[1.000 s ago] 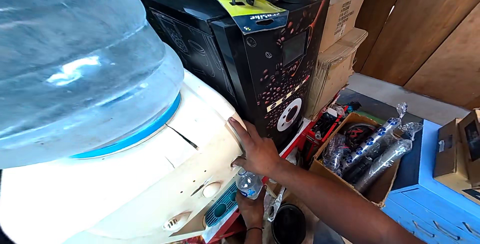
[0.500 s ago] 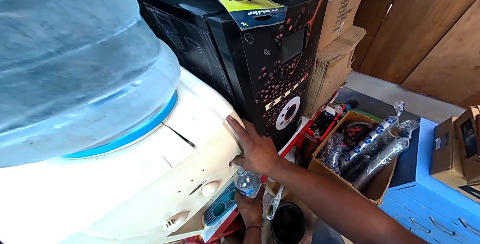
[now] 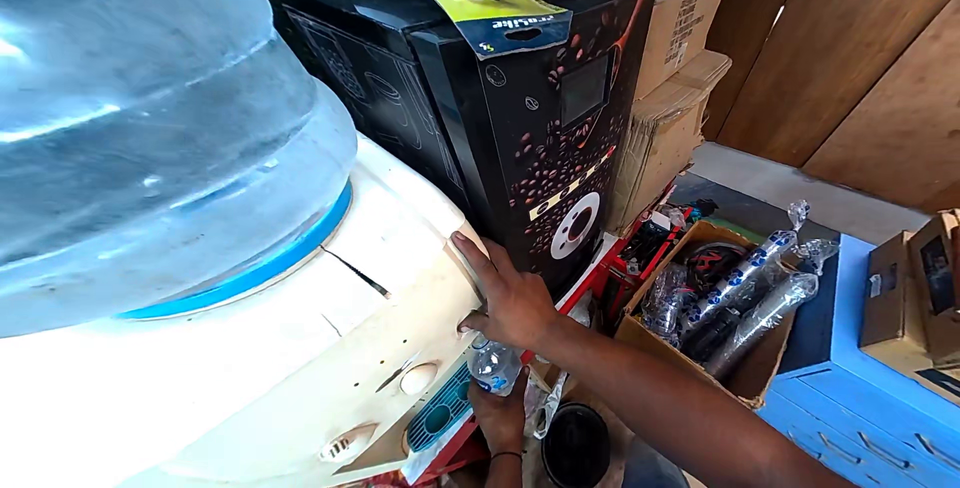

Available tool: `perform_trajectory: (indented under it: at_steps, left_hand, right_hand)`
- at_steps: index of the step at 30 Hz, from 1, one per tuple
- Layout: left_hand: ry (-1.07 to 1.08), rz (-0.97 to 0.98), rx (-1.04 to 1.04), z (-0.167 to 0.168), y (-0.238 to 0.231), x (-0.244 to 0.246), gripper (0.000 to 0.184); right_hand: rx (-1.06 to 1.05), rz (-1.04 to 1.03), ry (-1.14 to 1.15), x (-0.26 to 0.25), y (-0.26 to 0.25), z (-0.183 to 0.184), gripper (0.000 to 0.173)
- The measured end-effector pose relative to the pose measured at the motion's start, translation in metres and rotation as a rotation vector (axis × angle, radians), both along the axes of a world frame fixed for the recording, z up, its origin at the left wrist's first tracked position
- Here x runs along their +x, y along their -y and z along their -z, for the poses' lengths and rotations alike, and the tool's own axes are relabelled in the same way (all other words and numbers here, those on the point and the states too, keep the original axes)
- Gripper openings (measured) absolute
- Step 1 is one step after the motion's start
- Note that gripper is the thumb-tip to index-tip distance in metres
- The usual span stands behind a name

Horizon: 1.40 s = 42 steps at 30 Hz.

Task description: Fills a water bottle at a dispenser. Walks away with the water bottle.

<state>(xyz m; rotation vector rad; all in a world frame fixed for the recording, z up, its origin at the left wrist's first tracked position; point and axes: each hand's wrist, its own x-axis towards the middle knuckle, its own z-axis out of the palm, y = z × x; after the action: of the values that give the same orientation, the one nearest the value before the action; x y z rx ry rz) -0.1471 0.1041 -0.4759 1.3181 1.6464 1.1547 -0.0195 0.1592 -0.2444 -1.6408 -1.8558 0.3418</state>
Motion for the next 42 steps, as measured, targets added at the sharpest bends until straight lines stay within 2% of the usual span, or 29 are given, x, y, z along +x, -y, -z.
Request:
perform_trajectory:
  at_steps: [42]
  left_hand:
    - [-0.006,-0.005,0.005,-0.0005,-0.0008,0.0002,0.111]
  right_hand:
    - [-0.011,-0.007,-0.003,0.0001,-0.0004,0.0000,0.111]
